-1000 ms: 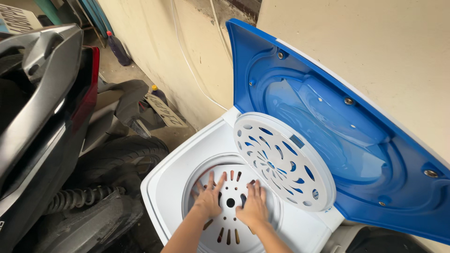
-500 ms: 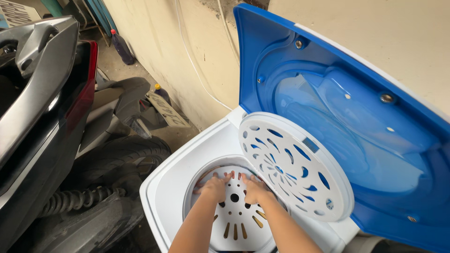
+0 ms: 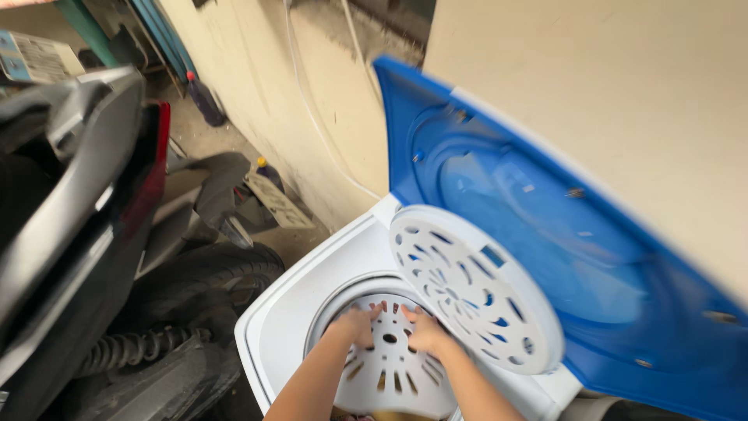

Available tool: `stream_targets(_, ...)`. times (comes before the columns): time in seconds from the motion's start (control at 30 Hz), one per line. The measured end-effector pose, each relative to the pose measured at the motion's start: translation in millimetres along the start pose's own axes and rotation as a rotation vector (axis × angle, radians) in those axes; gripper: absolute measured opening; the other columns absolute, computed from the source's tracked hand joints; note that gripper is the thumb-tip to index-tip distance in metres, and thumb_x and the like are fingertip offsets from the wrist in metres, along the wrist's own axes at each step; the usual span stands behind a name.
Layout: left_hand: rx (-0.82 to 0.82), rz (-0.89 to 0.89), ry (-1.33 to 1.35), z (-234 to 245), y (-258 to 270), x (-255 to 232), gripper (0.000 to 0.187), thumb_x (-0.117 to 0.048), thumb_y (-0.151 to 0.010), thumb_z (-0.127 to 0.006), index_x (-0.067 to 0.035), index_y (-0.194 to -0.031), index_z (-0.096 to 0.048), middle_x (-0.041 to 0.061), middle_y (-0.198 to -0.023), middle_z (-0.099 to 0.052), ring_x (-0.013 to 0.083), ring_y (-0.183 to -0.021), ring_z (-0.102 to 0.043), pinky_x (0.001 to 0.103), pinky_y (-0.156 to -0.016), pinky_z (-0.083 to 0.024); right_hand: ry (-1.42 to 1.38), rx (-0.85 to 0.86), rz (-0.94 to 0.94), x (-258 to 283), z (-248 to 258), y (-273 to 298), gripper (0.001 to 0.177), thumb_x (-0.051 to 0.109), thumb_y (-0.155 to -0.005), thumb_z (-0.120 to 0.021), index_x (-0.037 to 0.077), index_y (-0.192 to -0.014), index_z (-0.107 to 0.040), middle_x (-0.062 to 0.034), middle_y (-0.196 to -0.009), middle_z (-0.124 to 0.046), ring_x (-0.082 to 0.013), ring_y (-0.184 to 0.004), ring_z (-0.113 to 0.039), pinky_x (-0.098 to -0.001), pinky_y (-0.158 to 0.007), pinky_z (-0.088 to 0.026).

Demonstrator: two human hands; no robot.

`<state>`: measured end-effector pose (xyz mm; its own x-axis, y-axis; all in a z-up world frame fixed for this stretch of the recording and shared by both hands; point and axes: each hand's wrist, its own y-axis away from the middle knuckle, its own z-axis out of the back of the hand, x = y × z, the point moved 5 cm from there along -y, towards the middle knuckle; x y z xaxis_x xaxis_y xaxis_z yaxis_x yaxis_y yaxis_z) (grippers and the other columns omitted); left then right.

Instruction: The person washes clothes in a tub of water by hand, then transfers items into a spin dryer, places a plastic disc on top, and closes the lids.

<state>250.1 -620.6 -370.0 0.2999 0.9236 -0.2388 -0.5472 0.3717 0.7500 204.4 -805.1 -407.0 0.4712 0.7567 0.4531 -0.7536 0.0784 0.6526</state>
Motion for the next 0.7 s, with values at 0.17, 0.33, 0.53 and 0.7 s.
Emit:
stream_targets(0.17,-0.169,0.156,0.241,42,134,-32,0.093,-0.006,-0.084,-0.067,-0.045,-0.159,-0.029,0.005,-0.166,-0.030,0.0474,-0.150,-0.029,0.081,-0.111,-0.024,-0.291,-0.115,0.112,25,37,99,0.087,-0.003,-0.073,-0.071,0.031,-0.150,-0.049,-0.0037,-0.168,-0.027,-0.0221,-0.155,-0.032,-0.0293,-0.120,-0.035)
stream_targets(0.33,-0.298,0.183,0.105,82,278,-65,0.083,-0.018,-0.082,-0.077,-0.044,-0.153,-0.043,0.004,-0.166,-0.026,0.0479,-0.154,-0.017,0.086,-0.108,-0.018,-0.187,-0.214,0.201,74,85,231,0.067,0.006,-0.071,-0.070,0.033,-0.132,-0.068,0.0077,-0.159,-0.049,-0.0290,-0.142,-0.049,-0.0338,-0.114,-0.041)
stream_targets(0.53,-0.621,0.059,-0.011,112,400,-119,0.057,-0.028,-0.090,-0.065,-0.034,-0.145,-0.054,0.008,-0.160,-0.035,0.0496,-0.152,-0.020,0.087,-0.107,-0.016,-0.116,-0.561,0.394,91,142,355,0.057,0.013,-0.072,-0.078,0.029,-0.126,-0.073,0.0050,-0.153,-0.052,-0.0390,-0.151,-0.028,-0.0434,-0.124,-0.026)
stream_targets(0.7,-0.813,-0.173,-0.010,60,443,-189,0.054,-0.028,-0.089,-0.063,-0.026,-0.142,-0.056,0.015,-0.159,-0.035,0.0516,-0.148,-0.022,0.085,-0.107,-0.013,0.012,-0.887,0.456,26,142,465,0.046,0.019,-0.077,-0.077,0.026,-0.123,-0.075,-0.0003,-0.151,-0.054,-0.0379,-0.148,-0.034,-0.0489,-0.123,-0.024)
